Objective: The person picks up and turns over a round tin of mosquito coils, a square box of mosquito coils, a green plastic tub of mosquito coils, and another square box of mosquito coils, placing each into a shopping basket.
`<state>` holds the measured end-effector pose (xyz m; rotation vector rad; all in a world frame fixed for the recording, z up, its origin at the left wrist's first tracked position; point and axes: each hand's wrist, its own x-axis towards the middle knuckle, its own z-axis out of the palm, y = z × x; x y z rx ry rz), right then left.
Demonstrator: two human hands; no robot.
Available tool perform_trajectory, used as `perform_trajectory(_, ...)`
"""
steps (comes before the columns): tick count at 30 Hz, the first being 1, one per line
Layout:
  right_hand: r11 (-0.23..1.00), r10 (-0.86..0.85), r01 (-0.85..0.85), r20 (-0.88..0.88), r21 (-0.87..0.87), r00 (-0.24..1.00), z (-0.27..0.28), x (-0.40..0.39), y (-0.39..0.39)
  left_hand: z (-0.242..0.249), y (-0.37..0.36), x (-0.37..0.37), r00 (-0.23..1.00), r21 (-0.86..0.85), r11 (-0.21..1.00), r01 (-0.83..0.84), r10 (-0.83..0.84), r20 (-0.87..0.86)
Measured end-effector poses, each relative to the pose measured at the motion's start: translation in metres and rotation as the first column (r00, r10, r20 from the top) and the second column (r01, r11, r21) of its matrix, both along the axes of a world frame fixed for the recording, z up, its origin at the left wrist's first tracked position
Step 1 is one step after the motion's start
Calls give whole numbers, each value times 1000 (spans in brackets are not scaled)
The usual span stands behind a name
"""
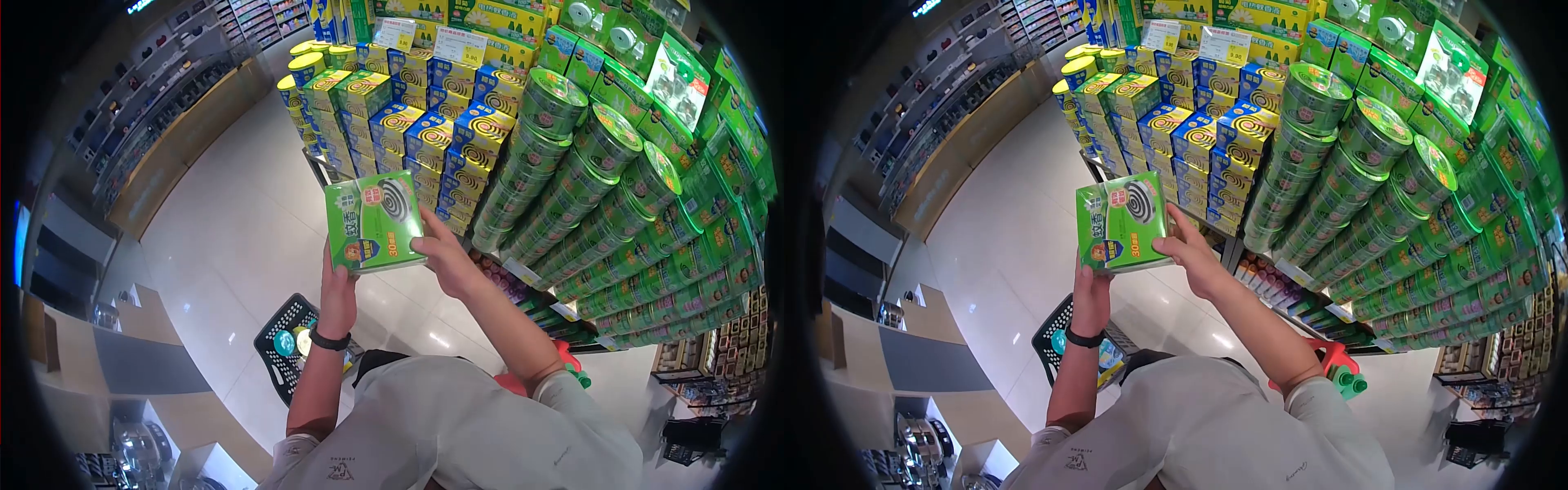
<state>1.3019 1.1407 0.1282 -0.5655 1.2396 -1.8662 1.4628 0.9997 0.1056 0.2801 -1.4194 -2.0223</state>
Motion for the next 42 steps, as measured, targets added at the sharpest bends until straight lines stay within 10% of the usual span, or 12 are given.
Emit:
perform_trajectory(15, 999, -16, 11, -126, -38, 992, -4, -60, -90, -11, -130, -85, 988, -202, 973, 112, -132, -85)
perform_trajectory(22, 995, -62, 56, 66, 87, 996, -27, -96, -187, -17, -293, -124, 983, 80, 980, 180, -182, 12)
perform_trajectory(28, 971, 235, -235, 21, 32, 972, -17, -111, -237, -17, -379, -166, 896, 195, 885, 423, -441, 54)
perform_trajectory(32, 967, 238, -237, 7, 89, 971, -27, -126, -256, -13, -407, -199, 873, -75, 871, 486, -479, 95)
perform_trajectory(42, 1000, 20, -17, 212, -17, 977, -49, -177, -289, -9, -381, -245, 956, -111, 978, 179, -146, 254)
